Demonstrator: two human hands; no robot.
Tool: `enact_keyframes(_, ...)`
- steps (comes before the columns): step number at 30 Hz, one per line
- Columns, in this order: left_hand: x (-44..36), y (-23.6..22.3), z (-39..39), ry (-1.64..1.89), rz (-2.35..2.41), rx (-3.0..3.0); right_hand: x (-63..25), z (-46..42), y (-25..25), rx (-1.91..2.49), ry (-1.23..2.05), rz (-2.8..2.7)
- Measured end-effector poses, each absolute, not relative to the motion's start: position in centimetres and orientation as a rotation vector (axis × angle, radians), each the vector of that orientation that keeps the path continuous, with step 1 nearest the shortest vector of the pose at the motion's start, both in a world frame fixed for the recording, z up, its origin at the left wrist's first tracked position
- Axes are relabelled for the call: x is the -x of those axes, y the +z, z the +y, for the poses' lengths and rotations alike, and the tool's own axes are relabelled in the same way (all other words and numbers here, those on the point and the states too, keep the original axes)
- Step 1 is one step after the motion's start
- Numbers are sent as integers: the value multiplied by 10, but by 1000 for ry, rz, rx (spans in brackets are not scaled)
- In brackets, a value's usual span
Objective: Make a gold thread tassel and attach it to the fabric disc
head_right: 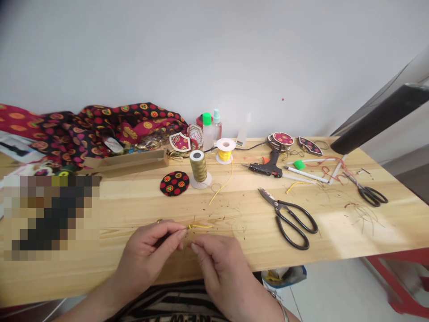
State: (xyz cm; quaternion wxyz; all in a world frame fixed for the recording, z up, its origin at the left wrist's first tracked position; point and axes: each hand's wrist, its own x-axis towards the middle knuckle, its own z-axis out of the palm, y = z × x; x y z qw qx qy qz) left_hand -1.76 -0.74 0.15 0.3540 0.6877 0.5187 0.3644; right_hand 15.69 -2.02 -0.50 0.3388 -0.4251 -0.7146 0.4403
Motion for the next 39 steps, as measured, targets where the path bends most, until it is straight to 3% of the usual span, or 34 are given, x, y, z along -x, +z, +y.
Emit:
enact_keyframes(14, 22, -5, -3, 951, 1416, -1725, -145, -19, -1, 1117, 951, -2049)
enact_keyframes(21, 41, -7, -7, 758, 1270, -2025, -135, -31, 22, 1158, 111, -2536)
enact_keyframes(24, 46, -3, -9, 649, 1123, -2163, -134, -27, 43, 1076, -7, -2696)
enact_keyframes(28, 51, 4, -12, 648, 864, -2107, -141, -7, 50, 1042, 452, -2606)
enact_keyframes(32, 53, 11, -8, 832, 885, -1871, -146, 9, 29, 1037, 1003, -2126)
enact_keyframes(39, 47, 19, 3, 1025, 1234, -1801, -136, -5, 11, 1142, 1215, -1855)
